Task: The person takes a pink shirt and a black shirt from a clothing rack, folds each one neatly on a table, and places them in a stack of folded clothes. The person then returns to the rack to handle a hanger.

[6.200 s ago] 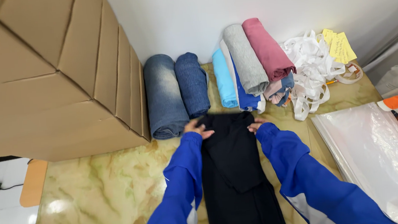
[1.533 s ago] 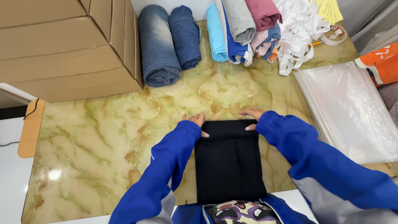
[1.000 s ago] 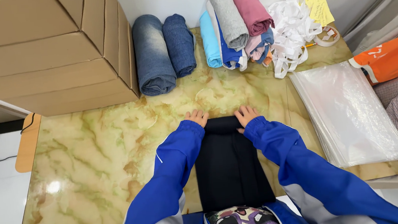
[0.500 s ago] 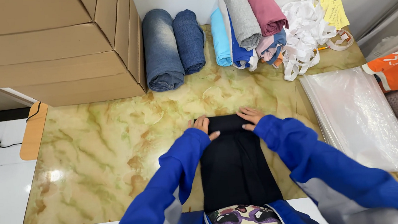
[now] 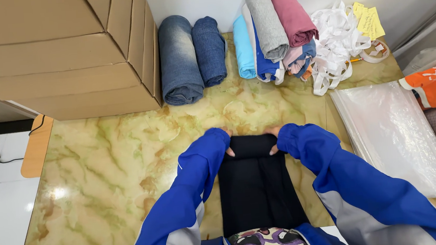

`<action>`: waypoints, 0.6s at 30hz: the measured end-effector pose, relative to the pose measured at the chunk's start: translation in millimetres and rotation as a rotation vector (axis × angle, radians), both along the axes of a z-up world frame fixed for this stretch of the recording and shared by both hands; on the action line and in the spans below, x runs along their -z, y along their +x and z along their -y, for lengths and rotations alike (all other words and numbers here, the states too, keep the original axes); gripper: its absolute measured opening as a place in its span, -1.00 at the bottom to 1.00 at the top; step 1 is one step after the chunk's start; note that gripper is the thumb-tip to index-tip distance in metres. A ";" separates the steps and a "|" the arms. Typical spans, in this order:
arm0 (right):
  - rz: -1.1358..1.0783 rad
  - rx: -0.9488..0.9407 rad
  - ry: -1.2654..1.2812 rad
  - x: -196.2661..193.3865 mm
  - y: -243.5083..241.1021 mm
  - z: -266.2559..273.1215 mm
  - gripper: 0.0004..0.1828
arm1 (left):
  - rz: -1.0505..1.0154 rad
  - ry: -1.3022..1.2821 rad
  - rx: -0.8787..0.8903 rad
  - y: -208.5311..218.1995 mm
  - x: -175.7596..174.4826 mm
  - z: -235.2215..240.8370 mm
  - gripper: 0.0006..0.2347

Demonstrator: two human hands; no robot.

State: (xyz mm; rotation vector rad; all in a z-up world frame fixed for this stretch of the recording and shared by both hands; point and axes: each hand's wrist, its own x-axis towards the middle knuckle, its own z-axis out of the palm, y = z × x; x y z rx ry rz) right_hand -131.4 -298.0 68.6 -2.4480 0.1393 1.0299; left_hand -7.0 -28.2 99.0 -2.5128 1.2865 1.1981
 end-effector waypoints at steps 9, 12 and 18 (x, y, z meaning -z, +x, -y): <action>0.601 -0.152 -0.327 15.7 5.2 6.4 0.02 | 0.371 -0.263 -0.020 28.8 56.2 15.9 -0.04; 0.667 -0.175 -0.429 22.9 9.3 -1.3 0.02 | 0.753 -0.476 -0.047 15.8 76.1 19.3 -0.59; 0.659 -0.191 -0.446 -18.4 5.3 -13.9 0.04 | 1.264 -0.915 -0.145 -7.3 89.8 21.3 -0.90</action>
